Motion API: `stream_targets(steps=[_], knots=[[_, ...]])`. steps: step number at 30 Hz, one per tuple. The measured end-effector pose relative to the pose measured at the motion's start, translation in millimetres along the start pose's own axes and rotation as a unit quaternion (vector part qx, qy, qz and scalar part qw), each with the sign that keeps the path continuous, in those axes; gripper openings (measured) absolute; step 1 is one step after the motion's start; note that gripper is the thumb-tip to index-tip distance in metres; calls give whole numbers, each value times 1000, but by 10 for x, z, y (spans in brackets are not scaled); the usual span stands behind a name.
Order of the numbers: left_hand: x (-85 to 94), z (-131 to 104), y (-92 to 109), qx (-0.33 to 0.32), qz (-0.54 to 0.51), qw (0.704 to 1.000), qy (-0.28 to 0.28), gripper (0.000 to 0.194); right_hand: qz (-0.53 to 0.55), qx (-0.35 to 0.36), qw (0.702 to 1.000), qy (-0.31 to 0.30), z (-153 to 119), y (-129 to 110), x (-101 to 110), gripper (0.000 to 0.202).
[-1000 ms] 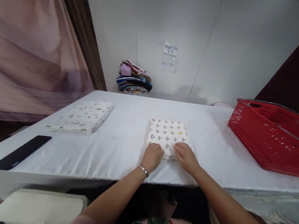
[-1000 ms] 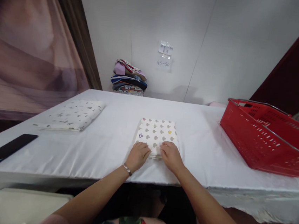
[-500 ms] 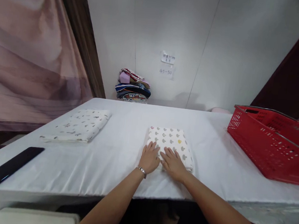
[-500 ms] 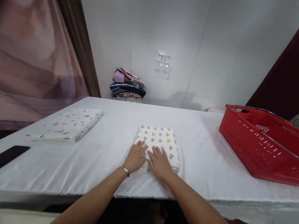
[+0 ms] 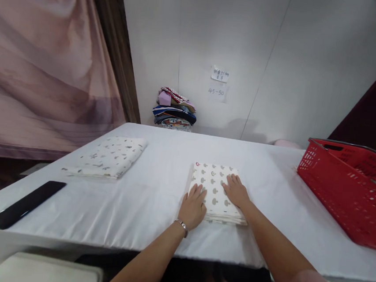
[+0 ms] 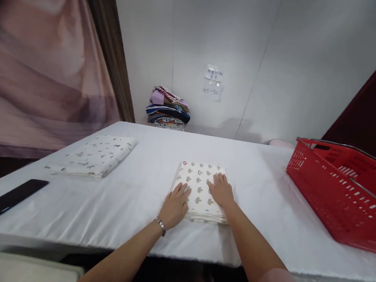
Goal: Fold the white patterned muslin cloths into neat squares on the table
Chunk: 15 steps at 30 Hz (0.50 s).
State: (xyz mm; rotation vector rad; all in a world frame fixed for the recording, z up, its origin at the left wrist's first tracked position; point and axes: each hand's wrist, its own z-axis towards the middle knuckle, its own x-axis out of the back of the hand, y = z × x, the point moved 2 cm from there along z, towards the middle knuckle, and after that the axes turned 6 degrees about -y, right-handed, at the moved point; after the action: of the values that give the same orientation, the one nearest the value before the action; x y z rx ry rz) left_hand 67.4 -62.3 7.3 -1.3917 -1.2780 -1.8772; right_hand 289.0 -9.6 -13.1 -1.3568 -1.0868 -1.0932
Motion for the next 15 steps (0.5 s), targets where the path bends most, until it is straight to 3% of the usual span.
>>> stream_targets(steps=[7, 11, 13, 15], knots=[[25, 105, -131, -2, -190, 982, -11, 53, 102, -3, 995, -3, 18, 23, 72, 52], [123, 187, -278, 89, -270, 955, 89, 44, 189, -47, 981, 11, -60, 153, 131, 56], [154, 232, -333, 150, -263, 950, 82, 47, 262, -91, 960, 29, -150, 240, 132, 62], [173, 288, -367, 198, -255, 946, 39, 53, 334, -129, 933, 29, -254, 305, 127, 70]])
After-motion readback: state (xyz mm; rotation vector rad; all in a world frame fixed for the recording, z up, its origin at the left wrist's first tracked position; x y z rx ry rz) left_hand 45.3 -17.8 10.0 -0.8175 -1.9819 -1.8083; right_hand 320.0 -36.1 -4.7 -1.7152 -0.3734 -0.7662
